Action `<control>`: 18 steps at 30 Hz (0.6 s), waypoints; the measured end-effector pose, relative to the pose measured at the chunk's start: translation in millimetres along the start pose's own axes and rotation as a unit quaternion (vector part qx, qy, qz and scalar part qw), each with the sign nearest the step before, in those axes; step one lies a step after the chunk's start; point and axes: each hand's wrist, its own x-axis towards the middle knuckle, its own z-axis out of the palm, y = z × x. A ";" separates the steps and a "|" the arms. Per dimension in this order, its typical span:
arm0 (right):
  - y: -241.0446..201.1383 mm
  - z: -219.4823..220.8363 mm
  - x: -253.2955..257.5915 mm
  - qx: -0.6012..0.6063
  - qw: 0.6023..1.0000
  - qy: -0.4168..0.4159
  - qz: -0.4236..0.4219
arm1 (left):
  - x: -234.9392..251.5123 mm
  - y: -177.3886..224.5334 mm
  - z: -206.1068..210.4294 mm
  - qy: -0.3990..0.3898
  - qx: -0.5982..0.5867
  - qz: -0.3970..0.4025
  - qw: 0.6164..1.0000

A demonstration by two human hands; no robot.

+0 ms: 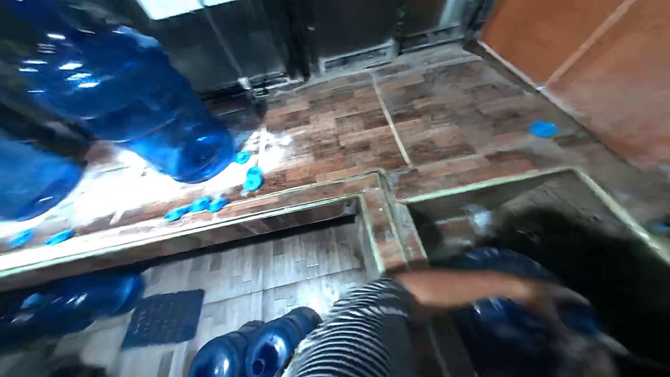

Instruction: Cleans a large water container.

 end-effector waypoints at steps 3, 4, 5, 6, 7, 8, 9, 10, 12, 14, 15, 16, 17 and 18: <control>-14.4 26.7 -31.9 0.044 0.998 0.000 0.040 | -4.4 -18.5 16.5 0.192 -0.116 0.016 0.974; -19.7 27.8 -20.2 0.041 0.997 -0.029 0.050 | -1.6 -19.1 24.5 0.238 -0.130 -0.009 0.962; -21.1 24.0 3.6 0.030 0.995 -0.056 0.077 | 3.3 -18.2 27.1 0.244 -0.132 -0.029 0.960; -20.8 19.4 34.8 0.032 0.988 -0.078 0.126 | 8.4 -17.7 23.0 0.206 -0.116 -0.036 0.971; -17.9 15.4 64.6 0.041 0.977 -0.100 0.184 | 12.7 -17.6 14.9 0.139 -0.091 -0.036 0.985; -6.8 16.9 81.4 0.044 0.970 -0.094 0.221 | 17.1 -19.0 7.6 0.068 -0.060 -0.027 0.996; 1.8 21.2 84.4 0.040 0.969 -0.072 0.231 | 20.0 -20.8 -1.1 0.008 -0.030 -0.020 0.999; 2.9 29.0 75.0 0.033 0.975 -0.043 0.215 | 20.6 -24.7 -12.0 -0.025 -0.013 -0.018 0.999; -10.5 43.2 24.1 0.047 0.987 0.019 0.152 | 16.6 -41.0 -19.4 0.006 -0.039 -0.015 0.999; -22.2 54.0 -7.4 0.054 0.992 0.070 0.089 | 12.5 -45.5 -2.4 0.143 -0.117 -0.022 0.983; -27.7 55.9 -7.0 0.062 0.992 0.068 0.084 | 10.9 -42.9 11.3 0.214 -0.154 -0.040 0.964; -30.7 53.7 5.4 0.072 0.991 0.048 0.101 | 11.4 -41.5 21.2 0.253 -0.172 -0.053 0.951; -26.5 48.7 30.3 0.076 0.989 0.013 0.124 | 15.6 -40.2 24.6 0.257 -0.173 -0.055 0.949; -18.9 39.8 64.1 0.084 0.984 -0.045 0.149 | 22.1 -39.9 24.2 0.233 -0.166 -0.041 0.957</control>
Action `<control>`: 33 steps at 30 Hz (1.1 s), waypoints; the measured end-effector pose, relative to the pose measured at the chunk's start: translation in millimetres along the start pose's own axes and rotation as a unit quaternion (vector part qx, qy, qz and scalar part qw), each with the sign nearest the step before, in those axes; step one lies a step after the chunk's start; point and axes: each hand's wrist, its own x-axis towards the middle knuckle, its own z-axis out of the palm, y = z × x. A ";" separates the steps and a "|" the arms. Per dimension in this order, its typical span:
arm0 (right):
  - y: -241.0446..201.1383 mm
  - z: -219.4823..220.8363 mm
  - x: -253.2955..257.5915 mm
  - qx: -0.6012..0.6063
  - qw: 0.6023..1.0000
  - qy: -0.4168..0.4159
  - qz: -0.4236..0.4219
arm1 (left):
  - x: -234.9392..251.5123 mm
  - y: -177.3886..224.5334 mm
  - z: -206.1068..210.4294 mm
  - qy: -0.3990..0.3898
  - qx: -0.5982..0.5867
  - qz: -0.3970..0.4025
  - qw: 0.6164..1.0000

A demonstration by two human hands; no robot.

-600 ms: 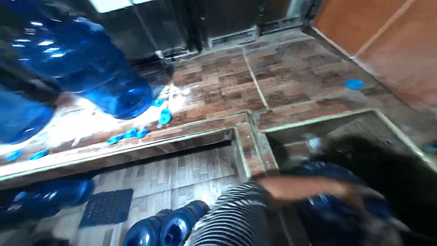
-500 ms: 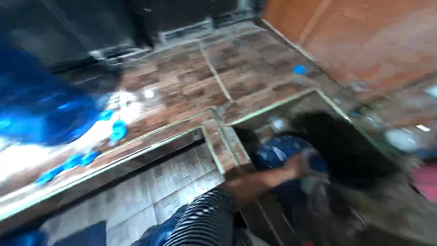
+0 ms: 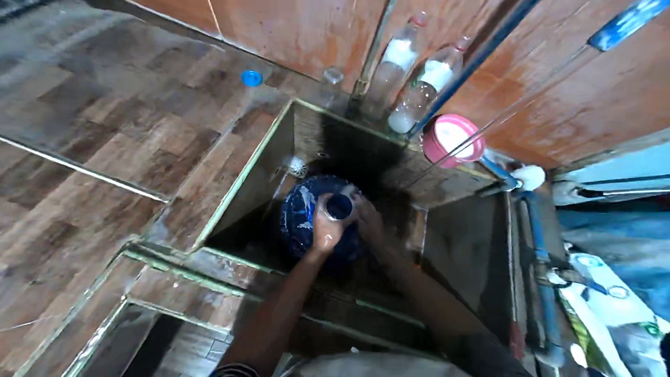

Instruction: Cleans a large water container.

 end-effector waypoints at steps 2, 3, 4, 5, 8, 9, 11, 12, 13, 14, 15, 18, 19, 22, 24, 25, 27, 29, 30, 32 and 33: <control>1.4 -10.7 64.3 0.003 0.997 -0.076 -0.002 | 10.9 4.4 -2.9 -0.109 0.044 0.025 0.993; 2.6 -9.0 85.0 -0.014 0.996 -0.085 -0.023 | 15.8 10.2 -9.6 -0.165 0.071 0.026 0.983; 4.1 -5.1 92.8 -0.026 0.996 -0.077 -0.042 | 19.8 13.8 -18.7 -0.199 0.085 0.022 0.976; 7.7 1.6 86.1 -0.038 0.996 -0.054 -0.060 | 21.0 12.8 -29.3 -0.202 0.089 0.022 0.975; 26.3 23.2 10.6 0.000 0.990 0.067 -0.127 | 6.1 -6.4 -38.2 -0.071 0.071 0.074 0.992; 31.5 29.0 -11.3 0.027 0.983 0.110 -0.141 | -0.3 -13.4 -29.1 -0.003 0.046 0.102 0.994; 32.8 23.9 -22.0 0.048 0.983 0.117 -0.130 | 0.1 -10.2 -9.4 0.068 0.017 0.102 0.992; 30.5 13.6 -9.8 0.041 0.990 0.084 -0.109 | 7.5 -0.8 -4.4 0.061 0.019 0.080 0.995; 27.1 -2.1 12.4 0.028 0.996 0.033 -0.083 | 17.5 11.0 -0.5 0.036 0.013 0.051 0.998; 22.2 -20.6 41.6 0.026 0.998 -0.029 -0.049 | 27.7 26.1 2.2 0.008 -0.006 0.024 1.000; 18.2 -39.0 73.7 0.035 0.995 -0.091 -0.006 | 36.4 39.8 1.9 -0.021 -0.025 0.015 0.999; 49.8 -64.9 127.0 0.125 0.978 -0.153 0.064 | 53.2 54.9 -18.6 -0.112 -0.085 0.011 0.990; 73.9 -58.9 121.6 0.143 0.976 -0.140 0.090 | 60.8 47.2 -27.5 -0.116 -0.112 -0.001 0.987; 111.1 -18.9 41.3 0.078 0.975 -0.036 0.204 | 96.0 -3.1 -44.1 0.029 -0.139 -0.093 0.986; 111.3 13.5 -36.7 0.059 0.979 -0.022 0.195 | 128.6 -41.4 -51.4 0.167 -0.113 -0.136 0.970; 104.2 27.9 -65.2 0.066 0.985 -0.016 0.159 | 148.2 -56.2 -56.0 0.202 -0.108 -0.147 0.962; 82.4 47.3 -79.7 0.067 0.997 0.006 0.042 | 172.5 -66.3 -56.4 0.200 -0.121 -0.193 0.953; 58.6 52.9 -29.1 0.039 0.993 0.061 -0.094 | 180.7 -59.7 -45.7 0.128 -0.149 -0.191 0.962; 51.0 47.3 7.1 0.023 0.988 0.086 -0.126 | 179.8 -57.1 -39.3 0.073 -0.165 -0.175 0.968; 52.3 15.8 70.5 0.010 0.997 0.051 -0.048 | 174.0 -56.0 -31.2 -0.052 -0.193 -0.153 0.968; 67.7 -1.3 86.8 0.032 0.998 0.008 0.055 | 169.3 -59.2 -29.2 -0.105 -0.205 -0.146 0.962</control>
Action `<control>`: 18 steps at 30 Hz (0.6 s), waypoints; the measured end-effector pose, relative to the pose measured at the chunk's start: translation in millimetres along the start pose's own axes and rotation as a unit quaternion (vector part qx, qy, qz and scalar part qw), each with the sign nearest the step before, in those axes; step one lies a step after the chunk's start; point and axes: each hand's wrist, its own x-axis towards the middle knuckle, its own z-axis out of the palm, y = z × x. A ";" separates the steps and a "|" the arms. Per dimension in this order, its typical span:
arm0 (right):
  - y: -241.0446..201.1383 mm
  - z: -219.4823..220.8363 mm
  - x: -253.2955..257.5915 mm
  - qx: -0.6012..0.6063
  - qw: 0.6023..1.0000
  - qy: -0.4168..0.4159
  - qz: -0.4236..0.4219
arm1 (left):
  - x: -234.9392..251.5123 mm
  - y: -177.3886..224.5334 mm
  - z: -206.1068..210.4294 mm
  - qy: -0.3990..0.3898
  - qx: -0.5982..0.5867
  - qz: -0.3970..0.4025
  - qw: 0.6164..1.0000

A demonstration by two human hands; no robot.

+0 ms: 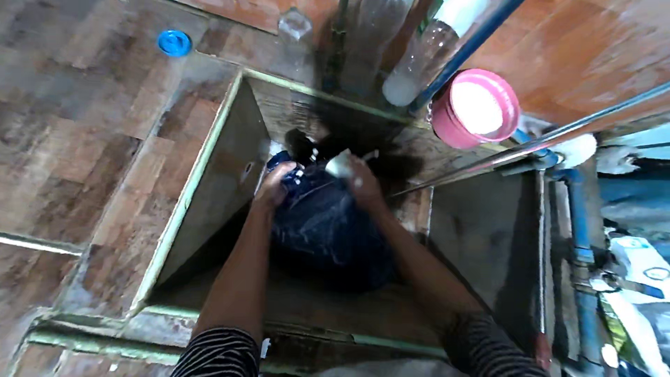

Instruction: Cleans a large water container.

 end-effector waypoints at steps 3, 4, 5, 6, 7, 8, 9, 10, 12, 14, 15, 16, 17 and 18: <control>92.5 -8.7 -36.1 -0.018 0.960 -0.078 0.267 | 5.6 -19.5 -21.2 -0.003 -0.009 -0.020 1.000; 112.8 -3.7 -74.9 -0.075 0.957 -0.071 0.269 | 17.4 -26.3 -30.4 0.067 0.008 -0.018 0.998; 118.2 3.2 -116.9 -0.113 0.964 -0.041 0.237 | 29.9 -34.6 -38.9 0.158 0.027 -0.024 0.987; 113.3 12.6 -150.7 -0.118 0.977 0.001 0.175 | 39.5 -38.4 -44.7 0.232 0.043 -0.044 0.971; 100.9 22.8 -169.7 -0.108 0.988 0.037 0.100 | 47.5 -40.2 -45.1 0.271 0.057 -0.063 0.959; 82.3 30.9 -169.4 -0.085 0.994 0.053 0.038 | 51.7 -38.4 -36.5 0.283 0.071 -0.076 0.954; 62.7 34.4 -149.6 -0.054 0.997 0.047 0.007 | 50.0 -30.3 -20.7 0.269 0.085 -0.076 0.956; 46.6 31.9 -116.5 -0.041 0.998 0.038 0.007 | 44.4 -19.3 -5.1 0.232 0.088 -0.072 0.966; 42.4 9.8 -45.9 -0.035 0.993 -0.013 0.115 | 34.5 -8.3 10.6 0.128 0.047 -0.054 0.989; 90.5 -3.3 -25.5 -0.029 0.973 -0.057 0.220 | 32.7 -15.1 -1.6 0.024 0.008 -0.045 0.999; 121.1 -1.4 -45.0 -0.052 0.967 -0.060 0.244 | 32.7 -17.8 -13.1 0.000 -0.006 -0.045 0.999; 141.6 0.5 -73.6 -0.087 0.958 -0.050 0.268 | 34.5 -17.2 -23.2 0.016 -0.005 -0.047 0.999; 143.9 -1.2 -102.7 -0.120 0.946 -0.056 0.296 | 39.9 -19.3 -33.2 0.063 0.007 -0.050 0.997; 131.2 -3.1 -126.1 -0.135 0.935 -0.062 0.323 | 45.1 -22.1 -38.5 0.139 0.020 -0.053 0.989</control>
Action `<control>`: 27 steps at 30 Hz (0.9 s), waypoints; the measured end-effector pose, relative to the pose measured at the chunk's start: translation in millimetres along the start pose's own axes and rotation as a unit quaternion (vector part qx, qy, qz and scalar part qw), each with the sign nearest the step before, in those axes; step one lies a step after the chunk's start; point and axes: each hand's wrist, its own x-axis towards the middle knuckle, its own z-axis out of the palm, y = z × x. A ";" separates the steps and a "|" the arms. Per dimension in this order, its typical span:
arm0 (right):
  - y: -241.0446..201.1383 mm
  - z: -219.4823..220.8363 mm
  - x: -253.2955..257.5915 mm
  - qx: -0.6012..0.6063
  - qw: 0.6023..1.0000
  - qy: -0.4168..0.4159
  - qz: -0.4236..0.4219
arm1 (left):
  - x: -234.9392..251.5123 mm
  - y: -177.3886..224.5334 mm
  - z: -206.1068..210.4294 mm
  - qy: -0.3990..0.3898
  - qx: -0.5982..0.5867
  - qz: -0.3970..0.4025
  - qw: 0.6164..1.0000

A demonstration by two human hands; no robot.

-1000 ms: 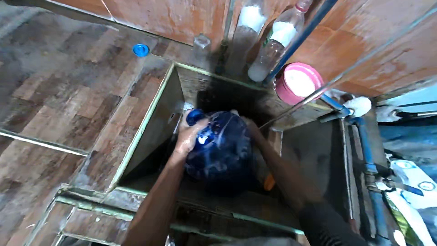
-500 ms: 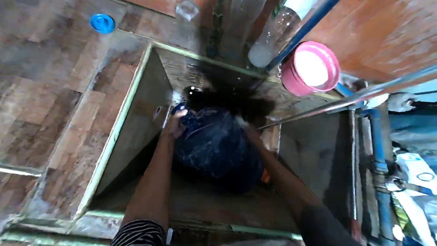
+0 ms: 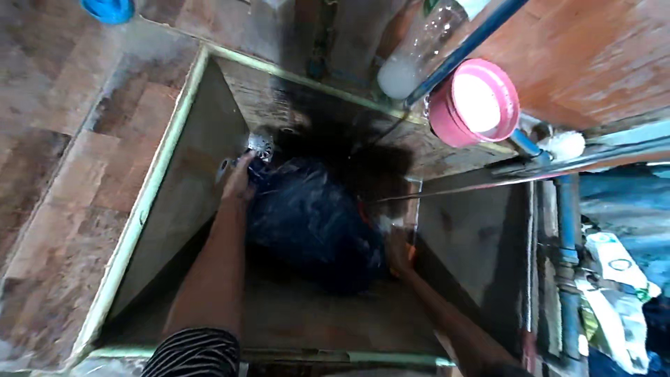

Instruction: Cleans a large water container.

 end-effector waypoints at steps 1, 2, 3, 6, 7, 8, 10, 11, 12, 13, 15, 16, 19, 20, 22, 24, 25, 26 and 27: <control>-1.1 2.3 -29.6 -0.004 1.000 0.004 0.008 | 4.4 -3.9 -0.1 0.071 0.009 -0.008 0.997; -7.9 1.8 -51.9 -0.006 1.000 0.023 -0.020 | 5.4 -6.4 4.7 0.105 0.021 -0.012 0.994; -21.0 -2.1 -64.7 -0.004 0.996 0.047 -0.082 | 2.4 -1.5 16.7 0.113 0.027 -0.008 0.993; -88.3 -14.6 -66.4 0.028 0.922 0.181 -0.341 | -27.9 18.3 47.5 -0.025 0.021 0.018 0.999; -118.1 -29.3 -58.1 0.023 0.893 0.215 -0.394 | -37.3 23.0 52.7 -0.085 0.018 0.030 0.996; -144.6 -46.3 -46.7 0.007 0.870 0.241 -0.429 | -48.4 28.9 56.2 -0.139 0.020 0.042 0.989; -177.9 -82.0 -17.4 -0.037 0.884 0.186 -0.426 | -76.1 34.9 61.0 -0.218 0.039 0.069 0.973; -179.8 -91.8 3.1 -0.044 0.906 0.137 -0.398 | -96.6 37.3 62.5 -0.253 0.069 0.070 0.962; -173.6 -94.3 25.6 -0.033 0.924 0.104 -0.367 | -113.0 40.3 64.1 -0.288 0.091 0.066 0.951; -164.8 -93.6 42.9 -0.016 0.940 0.085 -0.329 | -122.1 40.4 65.9 -0.319 0.093 0.076 0.940; -176.6 -103.5 35.6 -0.003 0.960 0.021 -0.278 | -125.5 40.7 62.1 -0.305 0.105 0.085 0.943; -194.7 -107.9 19.1 -0.030 0.956 -0.012 -0.293 | -121.9 39.7 59.3 -0.240 0.107 0.085 0.961; -220.0 -87.4 1.7 -0.035 0.904 -0.009 -0.425 | -108.4 31.1 63.3 -0.006 0.016 0.087 0.996; -221.6 -86.9 10.5 -0.013 0.916 -0.020 -0.400 | -107.7 30.5 62.7 0.013 0.005 0.096 0.995; -206.6 -91.6 34.8 0.035 0.961 -0.041 -0.273 | -104.2 30.7 50.8 -0.030 0.005 0.101 0.994; -145.5 -63.9 43.6 0.041 0.983 -0.034 -0.174 | -91.5 28.7 27.8 -0.045 0.012 0.068 0.997; -108.3 -39.3 34.4 0.043 0.991 -0.025 -0.122 | -79.4 25.4 17.7 0.001 0.010 0.052 0.999; -76.8 -16.6 16.6 0.046 0.994 -0.006 -0.098 | -61.9 19.9 8.6 0.074 0.008 0.042 0.996; -54.9 2.9 -10.0 0.058 0.992 0.019 -0.108 | -44.9 11.5 -1.0 0.149 0.000 0.037 0.988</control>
